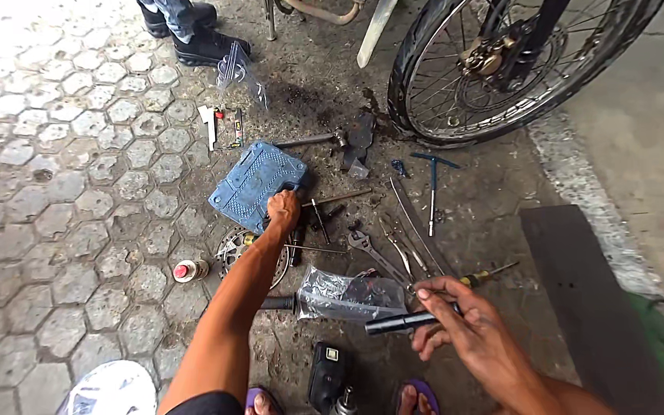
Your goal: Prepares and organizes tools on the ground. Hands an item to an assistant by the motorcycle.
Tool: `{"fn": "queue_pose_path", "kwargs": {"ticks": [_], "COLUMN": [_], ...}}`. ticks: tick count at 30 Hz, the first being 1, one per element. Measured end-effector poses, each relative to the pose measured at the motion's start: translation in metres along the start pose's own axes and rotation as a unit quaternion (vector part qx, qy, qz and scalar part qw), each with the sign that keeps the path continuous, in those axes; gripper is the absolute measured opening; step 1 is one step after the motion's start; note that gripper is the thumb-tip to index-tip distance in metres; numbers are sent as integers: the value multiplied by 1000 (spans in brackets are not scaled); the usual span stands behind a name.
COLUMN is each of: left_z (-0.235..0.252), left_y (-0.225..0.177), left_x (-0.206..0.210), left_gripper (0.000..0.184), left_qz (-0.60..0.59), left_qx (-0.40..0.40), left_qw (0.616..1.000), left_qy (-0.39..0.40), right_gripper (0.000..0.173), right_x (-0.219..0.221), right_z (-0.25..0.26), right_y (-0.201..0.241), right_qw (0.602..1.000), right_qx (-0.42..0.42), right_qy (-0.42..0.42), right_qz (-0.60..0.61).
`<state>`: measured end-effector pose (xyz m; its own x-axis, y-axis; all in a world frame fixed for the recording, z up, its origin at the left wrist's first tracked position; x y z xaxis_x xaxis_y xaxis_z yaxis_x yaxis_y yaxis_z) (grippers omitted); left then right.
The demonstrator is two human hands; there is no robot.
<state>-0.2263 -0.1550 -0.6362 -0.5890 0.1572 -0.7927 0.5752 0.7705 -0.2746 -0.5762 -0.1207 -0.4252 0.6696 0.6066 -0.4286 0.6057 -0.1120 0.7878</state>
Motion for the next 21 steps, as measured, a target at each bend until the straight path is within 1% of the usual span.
{"fn": "queue_pose_path", "kwargs": {"ticks": [3,4,6,7,9,11,13,15,16,18,21], "left_z": [-41,-51,-60,-60,-52,-41,-36,-37,-41,-55,-71], "left_y": [-3,0,14,25,52,78,89,93,95,101,111], "left_x": [-36,-57,-114,-144,-194,-218,-229,-227,-226,-225,-217], "left_gripper": [25,25,24,24,25,26,29,32,34,37,37], "left_qz": [-8,-17,-19,-16,-6,14,27,17,-3,-60,-112], "left_qx": [49,62,76,71,45,0,-41,-63,-65,-60,-55], "left_qw": [999,998,996,995,991,987,983,983,983,979,965], "left_qy": [13,4,-43,-73,-126,-159,-177,-172,-171,-186,-229], "right_gripper": [27,28,28,29,32,29,24,23,23,27,33], "right_x": [-1,-3,-6,-6,3,21,42,67,82,113,153], "right_z": [11,16,28,34,47,64,81,96,107,138,201], "right_y": [-2,-4,-8,-10,-18,-27,-37,-42,-41,-30,-9], "right_qw": [1000,1000,1000,1000,998,988,976,962,959,961,961], "right_qx": [9,2,-22,-25,13,79,150,192,189,142,62], "right_qy": [10,9,9,17,49,96,140,192,211,230,201], "right_qz": [-18,-19,-11,1,46,91,74,39,15,-63,-179]}}
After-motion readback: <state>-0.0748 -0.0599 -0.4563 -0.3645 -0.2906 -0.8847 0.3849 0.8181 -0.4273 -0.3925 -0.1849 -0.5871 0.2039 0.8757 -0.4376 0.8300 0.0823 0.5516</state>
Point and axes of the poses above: each hand's wrist, its own z-axis towards the middle knuckle, its own x-axis out of the palm, y = z × x, the point moved 8 cm from there along z, towards the middle knuckle, and after that the axes turned 14 degrees about -z, right-handed, at the moved point
